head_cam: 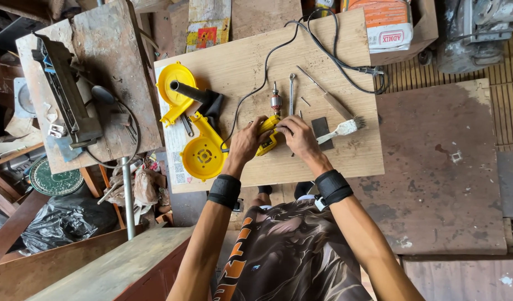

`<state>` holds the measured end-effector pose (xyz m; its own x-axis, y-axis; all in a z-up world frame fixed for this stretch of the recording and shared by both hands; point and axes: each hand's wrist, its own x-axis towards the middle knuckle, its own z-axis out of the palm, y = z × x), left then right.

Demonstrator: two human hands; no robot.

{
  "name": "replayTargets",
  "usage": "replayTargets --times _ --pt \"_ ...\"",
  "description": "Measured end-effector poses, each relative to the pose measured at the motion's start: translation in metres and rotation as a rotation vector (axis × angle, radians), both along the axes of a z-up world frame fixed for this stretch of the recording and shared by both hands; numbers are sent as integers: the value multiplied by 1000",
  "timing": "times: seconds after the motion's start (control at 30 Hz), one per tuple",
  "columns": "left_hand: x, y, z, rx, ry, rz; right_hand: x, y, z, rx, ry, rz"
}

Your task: The person cleans the internal components of a disassembled yellow leaf blower using a brush and a screwdriver. They scrub the motor housing and casing parts, then use the screwdriver to scrape debris from the motor area.

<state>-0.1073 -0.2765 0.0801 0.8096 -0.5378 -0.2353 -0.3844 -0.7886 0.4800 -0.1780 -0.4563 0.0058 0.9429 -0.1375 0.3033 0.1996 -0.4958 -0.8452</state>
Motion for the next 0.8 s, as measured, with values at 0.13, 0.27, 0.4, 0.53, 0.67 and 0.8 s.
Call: replayTargets --times 0.13,0.27,0.4,0.53,0.67,0.8 --pt "6 7 -2 -51 -25 4 11 6 -4 -11 -1 10" --pt "9 15 -1 -90 33 85 20 17 0 25 -22 25" --pt "12 18 0 -190 180 209 24 17 24 46 -49 20" --pt "14 26 -20 -305 212 228 23 8 26 74 -42 13" --pt "20 32 -32 -410 391 281 16 -4 17 55 41 -24" --pt "24 42 -45 -473 609 356 7 -13 15 53 199 -69"
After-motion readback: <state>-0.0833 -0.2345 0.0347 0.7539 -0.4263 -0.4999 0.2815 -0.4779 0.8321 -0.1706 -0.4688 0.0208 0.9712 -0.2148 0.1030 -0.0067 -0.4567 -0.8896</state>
